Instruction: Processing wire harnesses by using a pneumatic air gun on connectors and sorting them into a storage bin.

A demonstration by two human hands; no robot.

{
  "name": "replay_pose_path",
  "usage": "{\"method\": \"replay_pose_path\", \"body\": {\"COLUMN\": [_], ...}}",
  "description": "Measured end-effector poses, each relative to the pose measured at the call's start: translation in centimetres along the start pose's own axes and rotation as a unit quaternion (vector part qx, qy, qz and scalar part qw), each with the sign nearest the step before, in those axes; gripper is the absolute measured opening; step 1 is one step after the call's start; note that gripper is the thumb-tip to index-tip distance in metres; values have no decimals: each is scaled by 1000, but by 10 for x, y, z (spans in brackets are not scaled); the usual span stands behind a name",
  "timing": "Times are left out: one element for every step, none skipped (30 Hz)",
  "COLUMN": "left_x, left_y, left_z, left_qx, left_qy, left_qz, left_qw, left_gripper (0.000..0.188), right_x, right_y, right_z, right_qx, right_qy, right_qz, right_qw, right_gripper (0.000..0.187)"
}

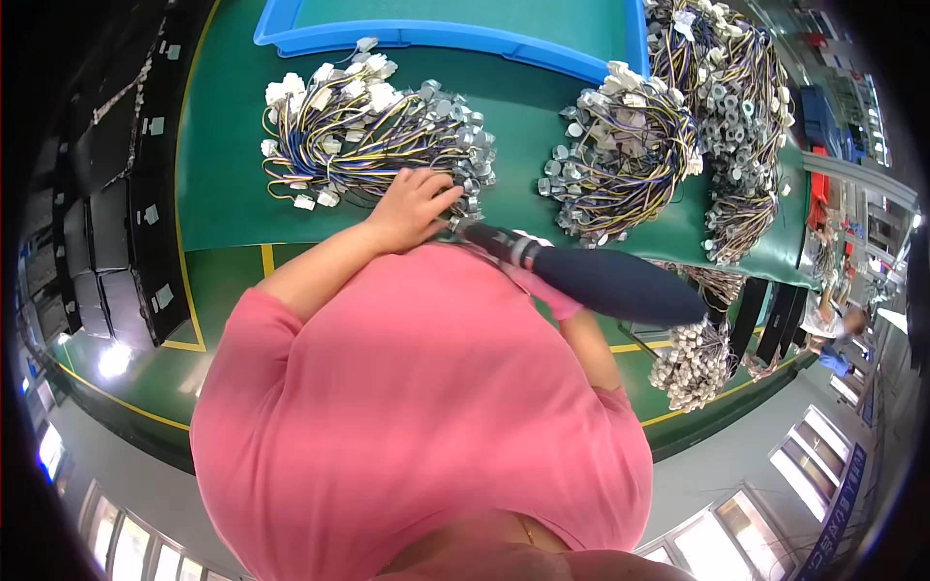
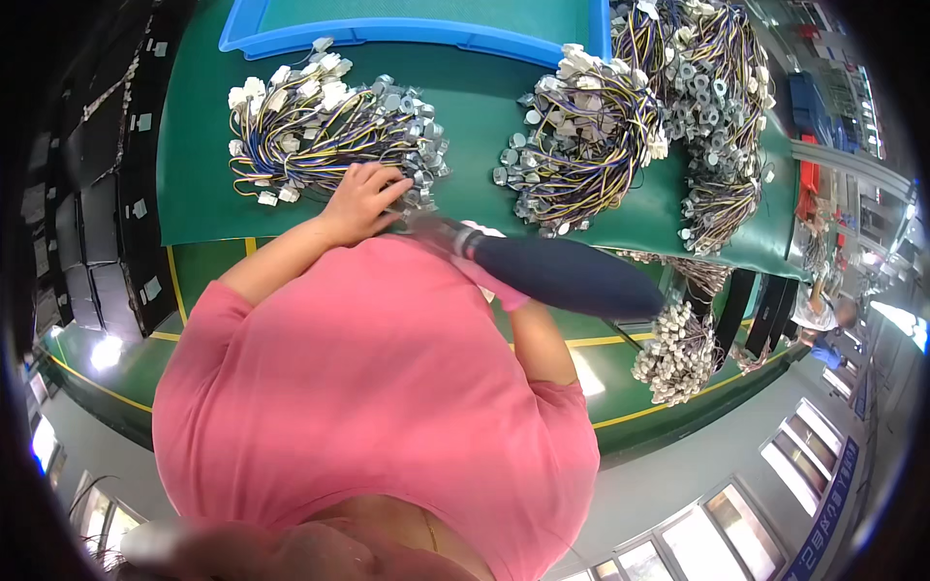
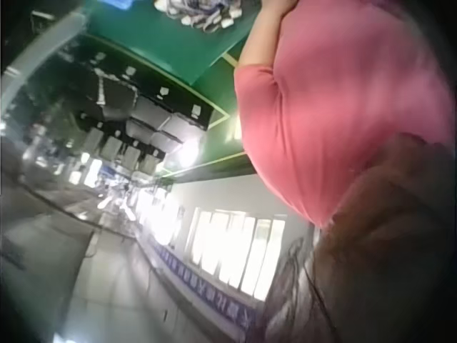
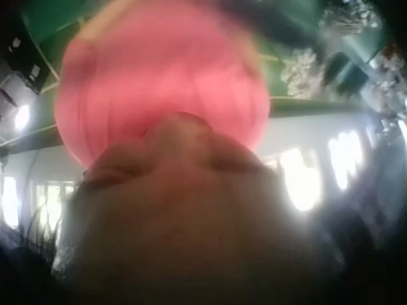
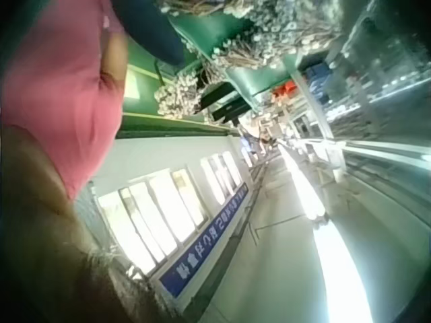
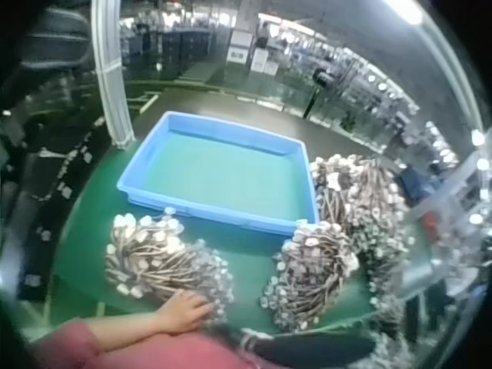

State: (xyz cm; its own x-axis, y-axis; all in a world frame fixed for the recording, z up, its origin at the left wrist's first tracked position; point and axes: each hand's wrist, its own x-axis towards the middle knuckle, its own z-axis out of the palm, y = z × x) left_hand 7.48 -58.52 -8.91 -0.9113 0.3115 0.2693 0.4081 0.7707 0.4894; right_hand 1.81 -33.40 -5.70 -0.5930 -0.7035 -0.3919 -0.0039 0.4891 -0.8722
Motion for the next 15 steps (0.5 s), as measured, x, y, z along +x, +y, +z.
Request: {"method": "replay_pose_path", "body": {"left_x": [7, 7, 0, -4, -13, -20, -29, -27, -23, -20, -13, -5, -5, -8, -13], "left_y": [-4, -6, -10, -13, -15, -19, -25, -20, -15, -8, -4, 2, 0, -1, -3], "left_z": [5, 10, 13, 14, 13, 11, 14, 9, 4, 1, 1, 1, 7, 14, 17], "left_qx": [2, 12, 7, 7, -2, -12, -3, -4, -32, -62, -48, -24, 4, 31, 34], "left_qy": [-2, 1, 13, 12, 18, 23, 14, 11, 24, 36, 45, 40, 51, 61, 63], "left_qz": [-3, -19, -15, -16, -10, -3, 3, 6, -10, -28, -43, -53, -53, -53, -55], "left_qw": [1000, 1000, 1000, 1000, 1000, 1000, 1000, 1000, 999, 997, 997, 997, 997, 996, 996], "left_gripper": [47, 46, 43, 43, 42, 40, 38, 38, 38, 39, 38, 34, 36, 39, 39], "right_x": [7, 14, 15, 15, 10, 4, -1, -4, -5, -8, -1, 7, 8, 8, 7], "right_y": [-14, -19, -14, -4, 12, 29, 46, 60, 73, 82, 80, 78, 75, 65, 54], "right_z": [10, 15, 14, 8, -2, -14, -21, -21, -15, -9, 4, 15, 11, 4, -6], "right_qx": [-91, -182, -12, -11, 107, 223, 336, 445, 485, 524, 319, 94, 92, 361, 599], "right_qy": [3, -9, -11, -12, -17, -20, -24, -24, 5, 35, 69, 99, 97, 70, 36], "right_qz": [40, 73, 41, 41, 55, 68, 80, 91, 94, 98, 23, -52, -54, 7, 69], "right_qw": [995, 980, 999, 999, 993, 972, 938, 890, 869, 845, 945, 989, 990, 930, 797], "right_gripper": [32, 32, 31, 31, 29, 27, 26, 25, 26, 28, 29, 31, 31, 31, 31]}}
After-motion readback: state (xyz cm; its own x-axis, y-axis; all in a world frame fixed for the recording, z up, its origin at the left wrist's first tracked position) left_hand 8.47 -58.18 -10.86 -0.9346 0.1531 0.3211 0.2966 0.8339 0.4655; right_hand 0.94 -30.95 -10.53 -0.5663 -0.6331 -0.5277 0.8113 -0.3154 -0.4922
